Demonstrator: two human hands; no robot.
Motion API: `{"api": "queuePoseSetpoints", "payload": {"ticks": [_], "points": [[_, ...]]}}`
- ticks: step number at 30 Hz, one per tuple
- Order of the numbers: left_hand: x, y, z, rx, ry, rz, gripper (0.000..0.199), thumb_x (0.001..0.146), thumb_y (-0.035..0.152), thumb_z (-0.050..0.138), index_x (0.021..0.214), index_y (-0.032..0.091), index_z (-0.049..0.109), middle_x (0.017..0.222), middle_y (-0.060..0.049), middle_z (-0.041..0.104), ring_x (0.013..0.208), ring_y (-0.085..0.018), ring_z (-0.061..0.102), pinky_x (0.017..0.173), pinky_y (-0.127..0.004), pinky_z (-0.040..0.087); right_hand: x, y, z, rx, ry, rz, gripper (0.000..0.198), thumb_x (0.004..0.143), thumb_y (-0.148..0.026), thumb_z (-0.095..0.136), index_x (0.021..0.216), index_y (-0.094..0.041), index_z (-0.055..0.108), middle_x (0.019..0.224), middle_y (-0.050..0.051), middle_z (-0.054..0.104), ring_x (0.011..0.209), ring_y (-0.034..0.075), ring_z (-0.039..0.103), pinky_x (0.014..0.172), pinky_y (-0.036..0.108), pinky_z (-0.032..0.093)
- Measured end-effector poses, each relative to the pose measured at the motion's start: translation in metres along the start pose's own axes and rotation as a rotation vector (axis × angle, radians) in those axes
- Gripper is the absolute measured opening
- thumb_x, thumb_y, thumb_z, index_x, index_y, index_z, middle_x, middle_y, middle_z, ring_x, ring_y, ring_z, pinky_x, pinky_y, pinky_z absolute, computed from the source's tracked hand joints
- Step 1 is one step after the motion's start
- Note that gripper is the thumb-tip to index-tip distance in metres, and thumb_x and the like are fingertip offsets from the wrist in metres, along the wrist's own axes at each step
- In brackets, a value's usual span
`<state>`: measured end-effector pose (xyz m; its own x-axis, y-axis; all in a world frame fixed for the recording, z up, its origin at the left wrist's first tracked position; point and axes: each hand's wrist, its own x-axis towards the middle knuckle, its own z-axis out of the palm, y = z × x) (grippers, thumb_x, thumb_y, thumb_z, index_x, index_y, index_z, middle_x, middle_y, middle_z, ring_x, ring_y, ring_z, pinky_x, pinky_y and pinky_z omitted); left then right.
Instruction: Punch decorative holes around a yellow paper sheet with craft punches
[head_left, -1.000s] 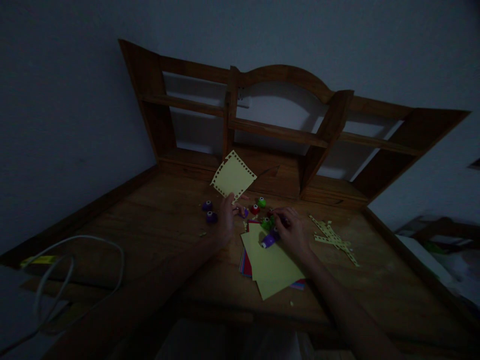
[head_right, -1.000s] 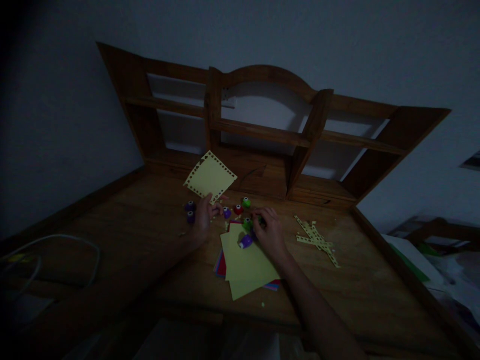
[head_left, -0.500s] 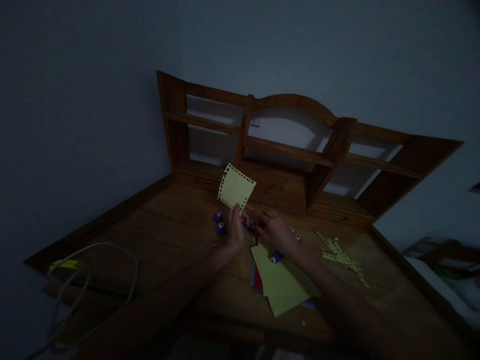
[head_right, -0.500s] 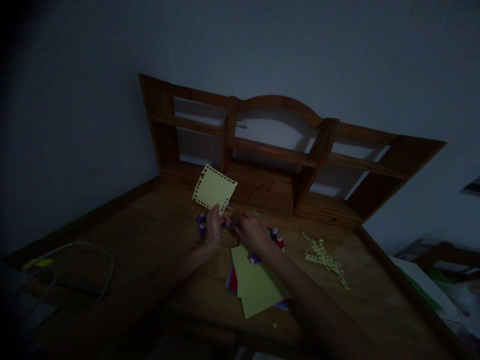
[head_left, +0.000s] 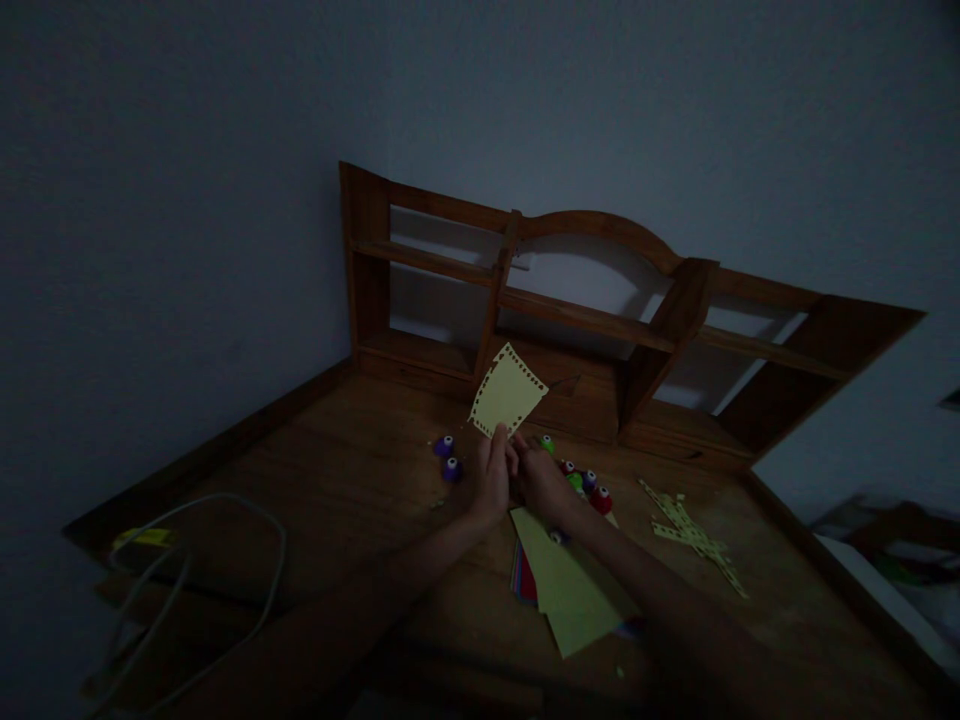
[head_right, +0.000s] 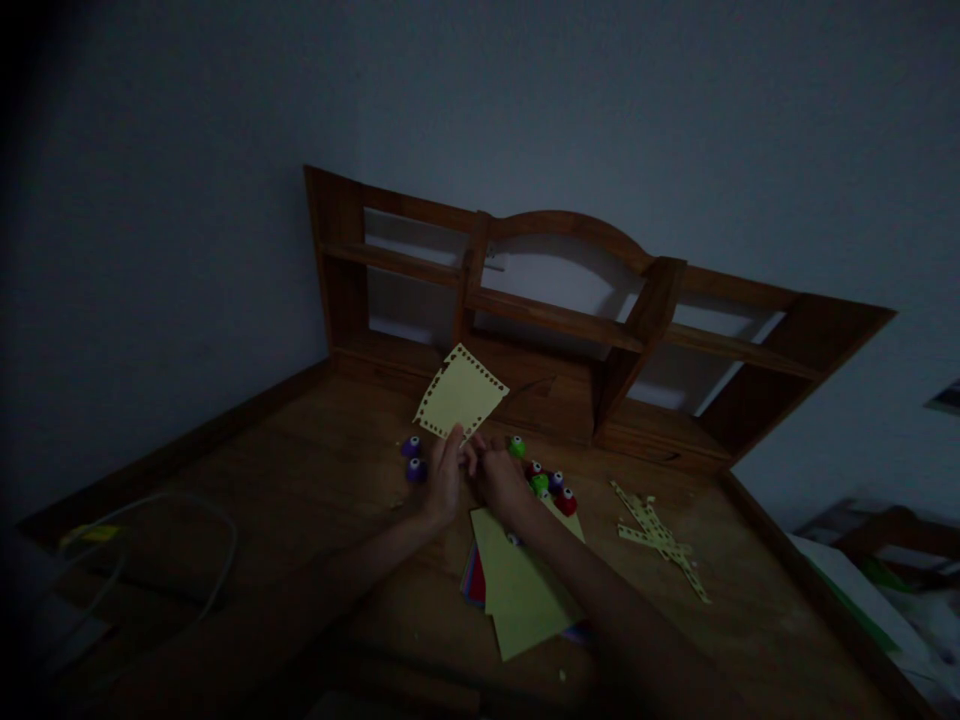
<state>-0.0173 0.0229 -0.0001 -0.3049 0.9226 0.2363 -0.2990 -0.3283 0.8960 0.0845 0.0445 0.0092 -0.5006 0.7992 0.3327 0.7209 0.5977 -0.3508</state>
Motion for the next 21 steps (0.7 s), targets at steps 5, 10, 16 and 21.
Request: {"api": "queuePoseSetpoints", "payload": {"ticks": [5, 10, 16, 21], "points": [[-0.006, -0.002, 0.001, -0.021, -0.01, 0.052, 0.043, 0.09, 0.051, 0.041, 0.065, 0.018, 0.052, 0.051, 0.004, 0.042, 0.048, -0.011, 0.042, 0.054, -0.024, 0.036, -0.016, 0.005, -0.024, 0.322, 0.144, 0.053, 0.023, 0.083, -0.025, 0.056, 0.106, -0.02, 0.057, 0.085, 0.004, 0.068, 0.071, 0.018, 0.064, 0.063, 0.028, 0.048], [-0.013, 0.001, 0.004, 0.038, -0.082, 0.006, 0.036, 0.088, 0.048, 0.047, 0.069, 0.018, 0.053, 0.05, 0.005, 0.041, 0.045, -0.009, 0.039, 0.047, -0.022, 0.032, -0.044, 0.028, -0.057, 0.737, 0.239, 0.242, 0.04, 0.079, -0.038, 0.065, 0.115, -0.022, 0.059, 0.083, 0.004, 0.068, 0.066, 0.017, 0.062, 0.058, 0.028, 0.048], [-0.011, -0.008, 0.005, 0.161, -0.358, -0.071, 0.041, 0.086, 0.051, 0.05, 0.086, 0.014, 0.067, 0.05, 0.001, 0.051, 0.041, -0.009, 0.043, 0.042, -0.021, 0.03, -0.074, 0.058, -0.06, 0.969, 0.304, 0.417, 0.041, 0.073, -0.037, 0.072, 0.11, -0.023, 0.062, 0.057, -0.004, 0.058, 0.045, 0.011, 0.048, 0.042, 0.022, 0.035], [-0.008, -0.013, 0.007, 0.152, -0.535, -0.136, 0.04, 0.082, 0.05, 0.057, 0.088, 0.012, 0.07, 0.085, -0.012, 0.07, 0.042, -0.007, 0.045, 0.041, -0.022, 0.032, -0.078, 0.066, -0.054, 1.107, 0.366, 0.438, 0.041, 0.066, -0.031, 0.079, 0.102, -0.023, 0.061, 0.067, -0.002, 0.064, 0.044, 0.009, 0.049, 0.042, 0.022, 0.038]]}}
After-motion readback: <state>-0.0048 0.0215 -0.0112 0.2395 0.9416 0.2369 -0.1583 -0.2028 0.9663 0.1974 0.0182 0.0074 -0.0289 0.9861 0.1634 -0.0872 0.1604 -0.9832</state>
